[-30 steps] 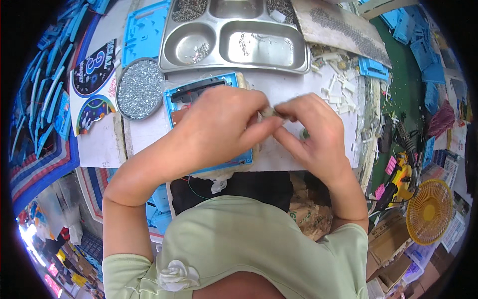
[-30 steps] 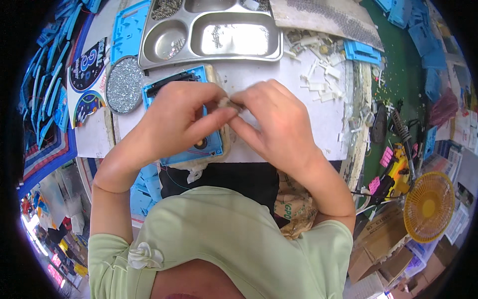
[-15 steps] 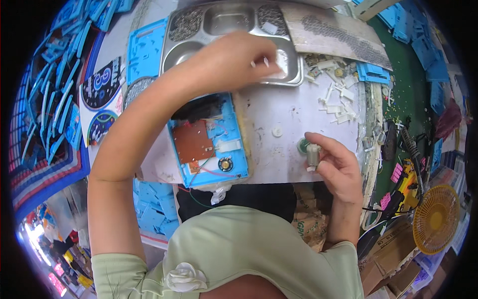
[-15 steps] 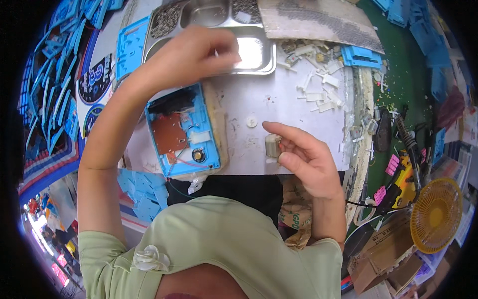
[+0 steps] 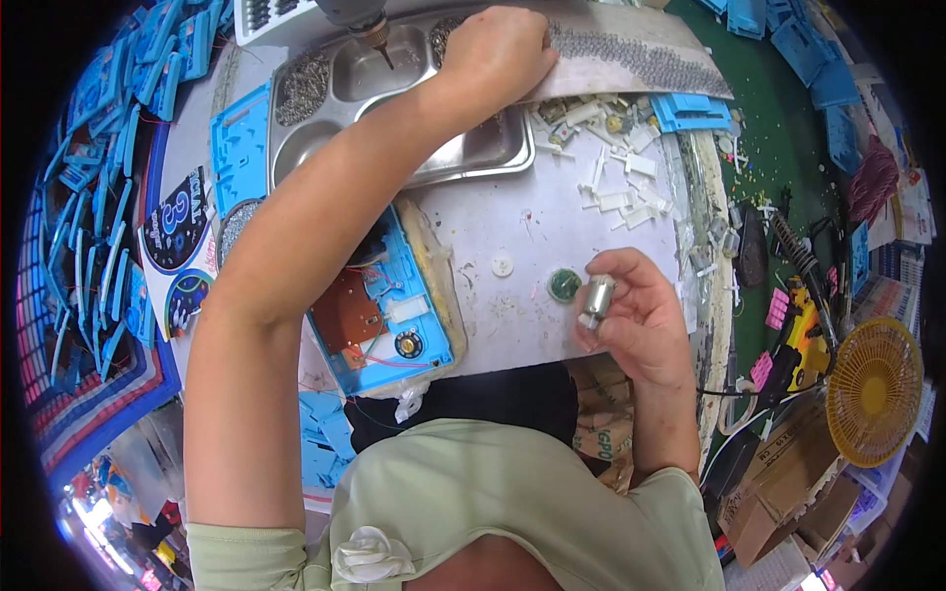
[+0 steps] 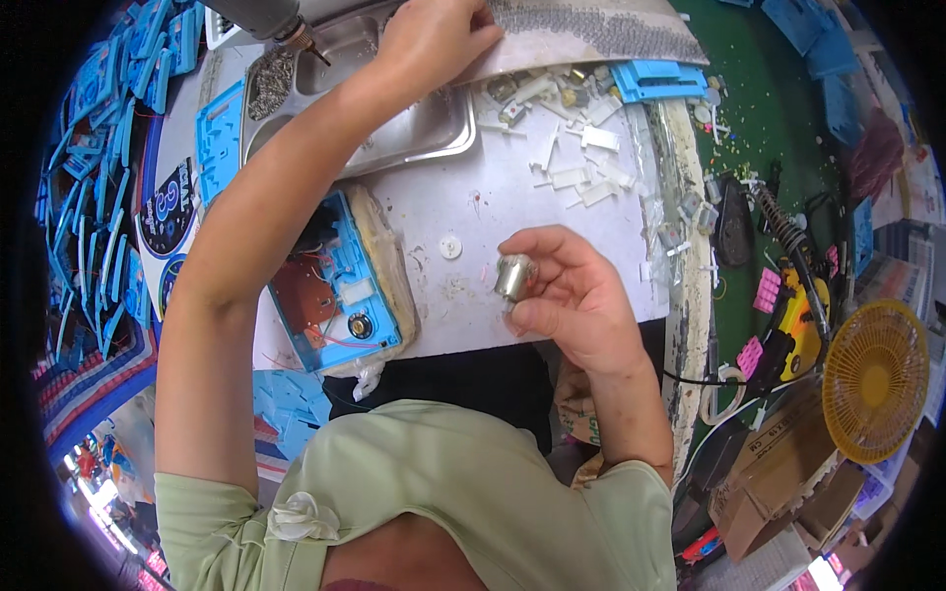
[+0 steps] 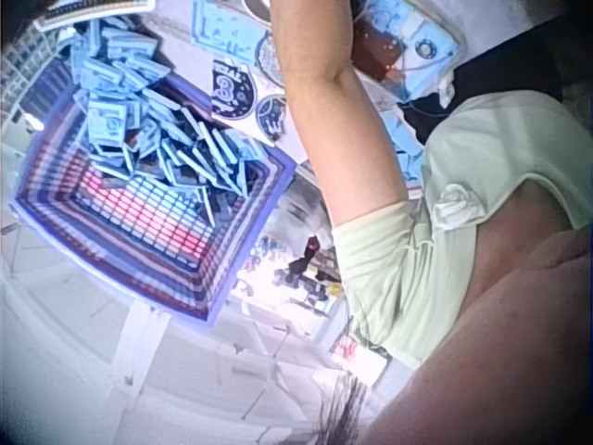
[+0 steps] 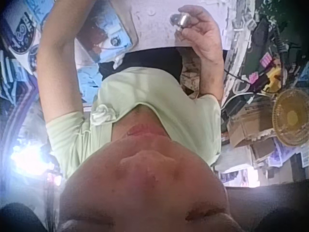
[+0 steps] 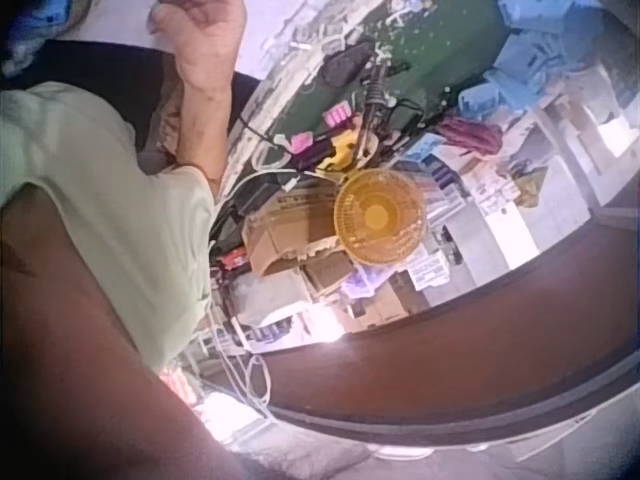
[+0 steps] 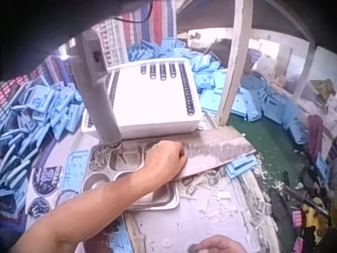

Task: Assembling and soldering components for a small electronic device.

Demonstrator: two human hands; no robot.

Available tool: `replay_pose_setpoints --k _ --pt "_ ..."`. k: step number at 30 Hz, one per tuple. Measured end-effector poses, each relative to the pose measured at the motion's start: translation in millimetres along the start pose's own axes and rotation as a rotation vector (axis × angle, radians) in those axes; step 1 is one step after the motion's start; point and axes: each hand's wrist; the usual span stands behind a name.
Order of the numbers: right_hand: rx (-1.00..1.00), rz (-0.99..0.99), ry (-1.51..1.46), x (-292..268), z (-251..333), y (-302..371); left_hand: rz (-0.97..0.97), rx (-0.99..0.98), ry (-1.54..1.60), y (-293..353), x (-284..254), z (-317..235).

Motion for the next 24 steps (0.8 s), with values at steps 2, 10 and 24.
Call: replay_pose_setpoints --k 2,10,24 --pt "-0.054 -0.131 0.124 -2 5 3 -0.072 0.094 -0.044 0 8 4" --pt "-0.111 -0.268 1.141 -19 13 1 -0.082 0.372 -0.274 49 -34 8" --pt "-0.23 -0.018 1.912 13 10 -27 0.106 -0.109 0.786 261 -119 -61"
Point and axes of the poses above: each hand's wrist, its own y-axis away from the middle knuckle, its own x-axis out of the palm, z = x × y, and after that the axes turned 12 degrees about y, right-handed
